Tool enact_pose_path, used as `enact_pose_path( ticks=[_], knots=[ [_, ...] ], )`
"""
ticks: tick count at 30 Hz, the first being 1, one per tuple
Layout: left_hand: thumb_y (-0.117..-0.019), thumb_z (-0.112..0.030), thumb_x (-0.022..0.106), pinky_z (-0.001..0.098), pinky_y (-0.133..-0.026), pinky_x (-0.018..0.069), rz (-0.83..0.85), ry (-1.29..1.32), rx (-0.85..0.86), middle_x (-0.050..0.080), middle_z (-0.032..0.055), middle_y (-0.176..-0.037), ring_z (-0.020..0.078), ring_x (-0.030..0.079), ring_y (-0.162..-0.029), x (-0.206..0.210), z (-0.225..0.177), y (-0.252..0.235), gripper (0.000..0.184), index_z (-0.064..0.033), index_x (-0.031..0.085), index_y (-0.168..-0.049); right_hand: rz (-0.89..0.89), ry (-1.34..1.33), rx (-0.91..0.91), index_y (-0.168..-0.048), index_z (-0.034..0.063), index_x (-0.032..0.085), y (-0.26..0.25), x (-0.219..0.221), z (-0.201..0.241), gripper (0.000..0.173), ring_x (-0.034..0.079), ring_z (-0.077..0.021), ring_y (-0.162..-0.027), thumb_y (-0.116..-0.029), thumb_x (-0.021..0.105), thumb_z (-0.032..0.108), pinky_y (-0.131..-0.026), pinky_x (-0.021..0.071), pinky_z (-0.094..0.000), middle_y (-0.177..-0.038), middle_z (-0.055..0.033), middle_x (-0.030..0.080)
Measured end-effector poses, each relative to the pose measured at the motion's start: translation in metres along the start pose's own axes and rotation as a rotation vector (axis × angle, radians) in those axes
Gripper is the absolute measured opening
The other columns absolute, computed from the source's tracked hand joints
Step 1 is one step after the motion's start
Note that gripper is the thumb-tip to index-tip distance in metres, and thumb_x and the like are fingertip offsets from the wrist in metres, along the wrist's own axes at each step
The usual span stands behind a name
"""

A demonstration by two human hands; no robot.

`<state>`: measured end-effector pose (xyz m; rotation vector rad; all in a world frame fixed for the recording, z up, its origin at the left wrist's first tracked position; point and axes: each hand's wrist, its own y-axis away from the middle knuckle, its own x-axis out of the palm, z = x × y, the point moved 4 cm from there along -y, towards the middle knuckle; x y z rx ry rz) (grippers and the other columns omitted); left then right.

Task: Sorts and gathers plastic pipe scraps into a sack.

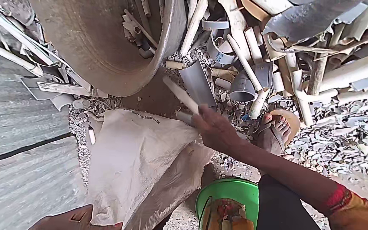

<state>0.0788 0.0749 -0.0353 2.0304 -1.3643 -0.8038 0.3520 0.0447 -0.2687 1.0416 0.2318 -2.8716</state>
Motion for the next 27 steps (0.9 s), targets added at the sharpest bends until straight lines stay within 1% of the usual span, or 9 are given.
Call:
enact_pose_path(
  ticks=[2,6,8,12,15,17,19,23,27],
  knots=[
    [-0.0956,-0.013,0.068,0.0177,-0.071,0.0436,-0.004,0.004,0.0,0.075,0.0043,-0.095,-0.0027,0.054,-0.076,0.001,0.0,-0.003,0.023,-0.0043,0.078,-0.115,-0.119,0.044,0.1,-0.102,0.003,0.068,-0.012,-0.016,-0.016,0.03,0.067,-0.0375,-0.074,-0.073,0.077,0.003,-0.05,0.0532,-0.0455,-0.108,-0.0254,0.06],
    [-0.0961,-0.011,0.067,0.0193,-0.074,0.046,0.021,-0.027,0.0,0.076,0.0068,-0.101,-0.0015,0.057,-0.078,0.002,-0.004,-0.011,0.023,-0.0054,0.078,-0.116,0.127,0.223,0.413,-0.128,0.0042,0.056,-0.034,0.024,-0.061,0.05,0.055,-0.0503,-0.12,-0.0818,0.075,-0.003,-0.067,0.0568,-0.0539,-0.145,-0.0286,0.041],
    [-0.0973,-0.012,0.067,0.0194,-0.073,0.0446,0.035,-0.048,0.033,0.077,0.0079,-0.105,-0.0016,0.056,-0.078,0.003,-0.006,-0.014,0.023,-0.0076,0.078,-0.118,0.074,0.32,0.416,-0.135,0.0099,0.054,-0.037,0.05,-0.071,0.054,0.05,-0.0541,-0.127,-0.0851,0.071,-0.002,-0.074,0.055,-0.0584,-0.161,-0.0309,0.026],
    [-0.0953,-0.02,0.074,0.0217,-0.083,0.0541,-0.174,-0.146,0.119,0.076,0.001,-0.109,0.0016,0.066,-0.09,-0.001,-0.005,-0.014,0.029,-0.0206,0.076,-0.124,0.161,0.265,0.494,-0.162,0.0224,0.027,-0.045,0.053,-0.071,0.088,0.056,-0.0545,-0.117,-0.0889,0.069,-0.003,-0.074,0.0557,-0.0583,-0.149,-0.0361,0.036],
    [-0.0945,-0.027,0.074,0.0225,-0.087,0.0591,-0.371,-0.216,0.074,0.065,-0.0042,-0.141,0.0048,0.068,-0.112,-0.001,-0.009,-0.024,0.049,-0.0272,0.063,-0.142,0.158,0.132,0.499,-0.164,0.0208,0.02,-0.036,0.031,-0.072,0.087,0.064,-0.0537,-0.099,-0.0933,0.063,-0.004,-0.063,0.0562,-0.0591,-0.135,-0.0356,0.048],
    [-0.0931,-0.025,0.073,0.0238,-0.085,0.0615,-0.406,-0.209,0.027,0.051,-0.0033,-0.156,0.0085,0.062,-0.127,0.004,-0.016,-0.034,0.059,-0.0261,0.056,-0.149,0.127,0.037,0.492,-0.165,0.0161,0.015,-0.023,0.011,-0.069,0.087,0.067,-0.0516,-0.095,-0.0946,0.063,0.001,-0.066,0.0562,-0.0615,-0.125,-0.0323,0.059],
    [-0.0919,-0.024,0.075,0.0247,-0.081,0.0634,-0.395,-0.219,0.026,0.043,-0.0017,-0.161,0.0105,0.059,-0.13,0.008,-0.019,-0.042,0.065,-0.0294,0.051,-0.152,0.104,-0.002,0.509,-0.163,0.0115,0.022,0.006,-0.016,-0.058,0.089,0.068,-0.0508,-0.088,-0.0883,0.071,0.007,-0.067,0.0535,-0.0658,-0.111,-0.0289,0.067],
    [-0.0935,-0.021,0.069,0.021,-0.079,0.061,-0.377,-0.237,0.069,0.043,-0.0032,-0.161,0.0087,0.06,-0.127,0.013,-0.012,-0.04,0.063,-0.0357,0.051,-0.152,0.082,-0.003,0.466,-0.141,0.0022,0.057,0.091,-0.107,-0.056,0.068,0.068,-0.0469,-0.078,-0.0787,0.073,0.025,-0.064,0.051,-0.0683,-0.096,-0.0254,0.071],
    [-0.0943,-0.018,0.066,0.0264,-0.09,0.0606,-0.493,-0.23,0.074,0.044,0.0002,-0.16,0.0122,0.057,-0.132,0.012,-0.008,-0.032,0.064,-0.0224,0.047,-0.156,0.403,-0.071,0.421,-0.141,0.0019,0.055,0.135,-0.173,-0.08,0.069,0.069,-0.045,-0.086,-0.0797,0.073,0.029,-0.07,0.052,-0.0669,-0.103,-0.0261,0.07]
  ],
)
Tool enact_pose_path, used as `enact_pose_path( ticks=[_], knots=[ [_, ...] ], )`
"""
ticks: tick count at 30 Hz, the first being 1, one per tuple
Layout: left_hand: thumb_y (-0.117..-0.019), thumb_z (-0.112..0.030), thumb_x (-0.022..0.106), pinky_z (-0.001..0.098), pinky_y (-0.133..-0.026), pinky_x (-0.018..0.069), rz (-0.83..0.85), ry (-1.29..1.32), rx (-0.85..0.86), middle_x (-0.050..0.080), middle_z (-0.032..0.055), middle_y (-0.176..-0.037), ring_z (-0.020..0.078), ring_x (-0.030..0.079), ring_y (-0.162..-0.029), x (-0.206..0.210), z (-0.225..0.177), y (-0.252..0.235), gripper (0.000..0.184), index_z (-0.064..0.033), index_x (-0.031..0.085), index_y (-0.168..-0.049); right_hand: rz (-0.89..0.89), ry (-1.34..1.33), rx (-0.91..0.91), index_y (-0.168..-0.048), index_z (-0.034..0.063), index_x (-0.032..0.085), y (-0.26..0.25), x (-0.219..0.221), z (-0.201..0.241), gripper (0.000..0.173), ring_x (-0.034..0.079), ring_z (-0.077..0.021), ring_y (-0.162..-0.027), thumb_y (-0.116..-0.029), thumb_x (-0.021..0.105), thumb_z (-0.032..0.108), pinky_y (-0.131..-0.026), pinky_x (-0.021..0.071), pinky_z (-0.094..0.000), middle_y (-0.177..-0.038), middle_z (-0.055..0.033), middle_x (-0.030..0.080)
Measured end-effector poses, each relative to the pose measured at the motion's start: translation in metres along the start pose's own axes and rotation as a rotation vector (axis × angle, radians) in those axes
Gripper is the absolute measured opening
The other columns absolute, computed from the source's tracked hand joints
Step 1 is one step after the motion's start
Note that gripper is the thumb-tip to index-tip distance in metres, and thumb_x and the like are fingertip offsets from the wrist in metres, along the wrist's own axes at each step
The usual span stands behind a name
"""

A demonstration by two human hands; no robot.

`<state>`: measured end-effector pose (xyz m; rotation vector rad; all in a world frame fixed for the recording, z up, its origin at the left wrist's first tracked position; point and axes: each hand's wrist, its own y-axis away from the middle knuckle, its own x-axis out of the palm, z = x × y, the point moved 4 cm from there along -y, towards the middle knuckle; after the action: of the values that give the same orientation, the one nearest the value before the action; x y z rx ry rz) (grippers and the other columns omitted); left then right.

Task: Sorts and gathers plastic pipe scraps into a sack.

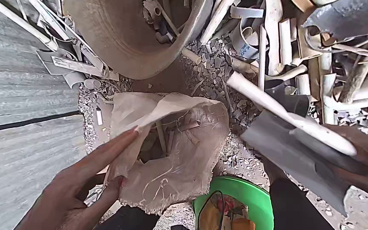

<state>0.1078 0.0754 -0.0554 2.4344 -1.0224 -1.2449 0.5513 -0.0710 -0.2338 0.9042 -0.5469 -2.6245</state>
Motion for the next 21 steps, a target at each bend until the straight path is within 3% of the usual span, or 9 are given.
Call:
enact_pose_path(
  ticks=[3,5,10,12,14,15,18,20,21],
  knots=[
    [-0.086,-0.019,0.072,0.0282,-0.089,0.0615,-0.197,0.017,-0.079,0.053,0.0001,-0.152,0.0129,0.063,-0.125,-0.004,0.0,0.003,0.073,-0.0174,0.047,-0.155,0.15,-0.036,-0.209,-0.135,0.0128,0.06,-0.024,0.035,0.016,0.065,0.07,-0.0346,-0.078,-0.0746,0.076,0.032,-0.063,0.0555,-0.0586,-0.095,-0.0136,0.071],
    [-0.083,-0.02,0.076,0.0277,-0.088,0.0621,-0.224,0.07,-0.075,0.058,-0.0024,-0.148,0.012,0.066,-0.12,-0.003,-0.003,0.004,0.075,-0.0188,0.05,-0.153,0.445,-0.122,-0.249,-0.147,0.016,0.051,-0.069,0.072,0.045,0.074,0.069,-0.0382,-0.089,-0.0799,0.082,0.022,-0.075,0.0541,-0.0614,-0.106,-0.0171,0.07],
    [-0.0882,-0.012,0.071,0.0185,-0.076,0.06,0.069,0.12,0.055,0.057,-0.0057,-0.148,0.0023,0.066,-0.108,0.022,-0.029,-0.002,0.066,-0.0257,0.053,-0.151,0.61,-0.364,-0.394,-0.14,-0.0043,0.055,-0.194,0.179,0.176,0.061,0.061,-0.0422,-0.115,-0.0876,0.079,0.015,-0.099,0.0465,-0.0603,-0.126,-0.0292,0.063],
    [-0.0909,-0.012,0.07,0.0134,-0.071,0.0547,0.126,0.086,0.085,0.058,-0.0019,-0.143,-0.0015,0.063,-0.099,0.032,-0.037,-0.009,0.06,-0.026,0.057,-0.148,0.64,-0.309,-0.395,-0.128,-0.0118,0.06,-0.193,0.188,0.221,0.041,0.06,-0.0401,-0.117,-0.1004,0.065,0.018,-0.104,0.0433,-0.052,-0.126,-0.0304,0.063],
    [-0.0921,-0.013,0.067,0.0104,-0.067,0.05,0.109,-0.026,0.092,0.055,0.0024,-0.138,-0.0034,0.058,-0.092,0.032,-0.039,-0.014,0.054,-0.0266,0.06,-0.143,0.755,-0.031,-0.475,-0.129,-0.0102,0.061,-0.175,0.178,0.243,0.039,0.058,-0.0468,-0.122,-0.106,0.055,0.021,-0.105,0.0397,-0.0602,-0.129,-0.0323,0.061],
    [-0.0928,-0.012,0.063,0.0116,-0.067,0.0489,0.098,-0.105,0.085,0.055,0.0062,-0.14,-0.0015,0.058,-0.091,0.029,-0.039,-0.014,0.05,-0.0263,0.063,-0.141,0.715,0.003,-0.571,-0.123,-0.0063,0.065,-0.168,0.175,0.242,0.035,0.062,-0.0466,-0.114,-0.1044,0.056,0.022,-0.096,0.0444,-0.0638,-0.119,-0.0298,0.065],
    [-0.0945,-0.006,0.05,0.0304,-0.078,0.0517,0.129,-0.344,0.042,0.056,0.0214,-0.142,0.018,0.063,-0.098,0.017,-0.035,-0.011,0.045,-0.0157,0.066,-0.136,0.322,-0.214,-0.563,-0.114,-0.0061,0.07,-0.151,0.13,0.189,0.023,0.067,-0.0419,-0.108,-0.0981,0.059,0.007,-0.093,0.0495,-0.0605,-0.109,-0.0254,0.07],
    [-0.097,-0.002,0.046,0.0469,-0.078,0.0507,0.175,-0.416,0.009,0.07,0.0245,-0.118,0.0326,0.065,-0.09,-0.002,-0.018,0.003,0.041,-0.0065,0.068,-0.132,-0.166,-0.278,-0.388,-0.105,-0.0036,0.072,-0.143,0.101,0.128,0.018,0.071,-0.0333,-0.085,-0.089,0.064,0.0,-0.075,0.0578,-0.0526,-0.094,-0.0192,0.072],
    [-0.1015,-0.006,0.046,0.0502,-0.079,0.0499,0.21,-0.445,-0.033,0.074,0.0209,-0.107,0.0342,0.066,-0.086,-0.018,-0.001,0.016,0.036,-0.0069,0.07,-0.128,-0.295,-0.215,-0.263,-0.11,-0.0021,0.071,-0.143,0.09,0.098,0.022,0.071,-0.0334,-0.088,-0.0887,0.066,0.001,-0.075,0.0585,-0.0532,-0.1,-0.0188,0.072]
  ],
)
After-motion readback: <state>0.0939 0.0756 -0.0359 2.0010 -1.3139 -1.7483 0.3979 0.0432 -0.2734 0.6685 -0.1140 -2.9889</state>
